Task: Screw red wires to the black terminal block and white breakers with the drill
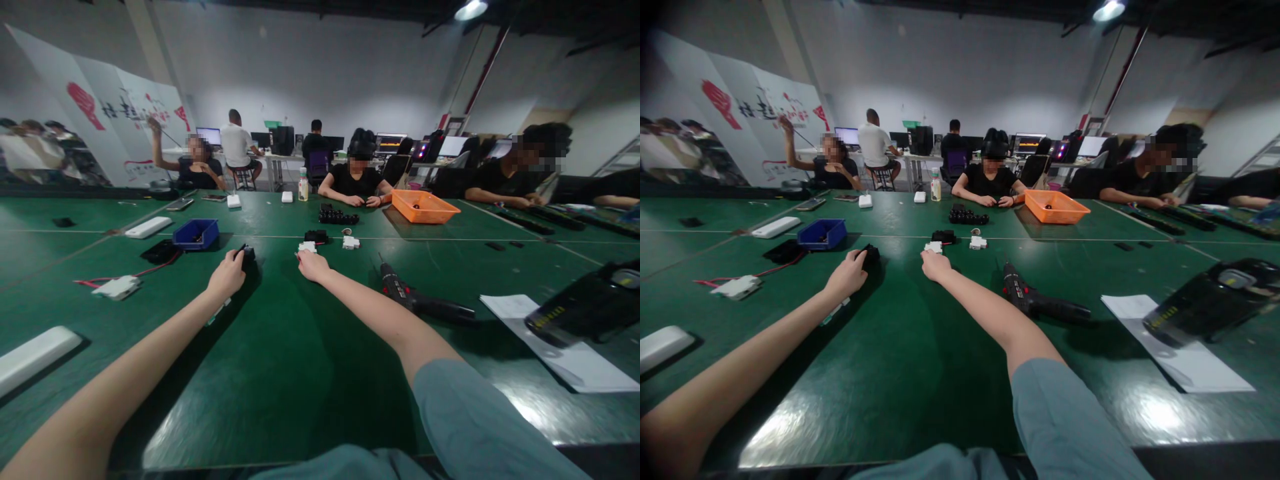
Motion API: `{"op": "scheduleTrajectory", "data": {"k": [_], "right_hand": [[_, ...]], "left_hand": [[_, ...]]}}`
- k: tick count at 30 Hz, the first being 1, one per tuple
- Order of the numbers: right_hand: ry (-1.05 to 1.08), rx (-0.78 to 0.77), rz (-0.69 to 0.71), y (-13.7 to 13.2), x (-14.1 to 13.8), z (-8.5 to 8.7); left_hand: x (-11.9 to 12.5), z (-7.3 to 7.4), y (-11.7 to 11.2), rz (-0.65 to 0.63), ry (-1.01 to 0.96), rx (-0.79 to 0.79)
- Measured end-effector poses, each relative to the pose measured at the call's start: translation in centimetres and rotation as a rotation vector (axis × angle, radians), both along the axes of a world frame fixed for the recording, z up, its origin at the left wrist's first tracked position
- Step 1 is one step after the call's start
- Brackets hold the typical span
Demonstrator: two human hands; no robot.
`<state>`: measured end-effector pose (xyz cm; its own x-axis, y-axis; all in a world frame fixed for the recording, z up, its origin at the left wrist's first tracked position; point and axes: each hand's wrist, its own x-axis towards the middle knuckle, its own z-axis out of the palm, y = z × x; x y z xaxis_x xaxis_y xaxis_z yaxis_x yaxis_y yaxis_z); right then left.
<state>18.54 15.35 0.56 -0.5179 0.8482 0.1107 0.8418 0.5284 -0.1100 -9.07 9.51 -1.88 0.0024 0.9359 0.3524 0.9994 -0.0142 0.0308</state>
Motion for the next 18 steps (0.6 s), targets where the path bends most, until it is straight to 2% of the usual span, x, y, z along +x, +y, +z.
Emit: {"op": "scheduleTrajectory", "data": {"k": [5, 10, 14, 18], "right_hand": [[-0.018, -0.014, 0.055, -4.3, 2.5, 0.5], [-0.002, -0.033, 0.139, -10.7, 7.6, 1.5], [0.095, -0.076, 0.226, -15.4, 11.0, 1.9], [0.099, -0.089, 0.294, -17.8, 12.3, 1.5]], "left_hand": [[0.2, 0.0, 0.1, -0.009, -0.026, 0.028], [0.4, 0.2, 0.2, -0.015, -0.063, 0.028], [0.2, 0.1, 0.3, -0.021, -0.087, 0.008], [0.0, 0.0, 0.4, -0.023, -0.08, 0.026]]}}
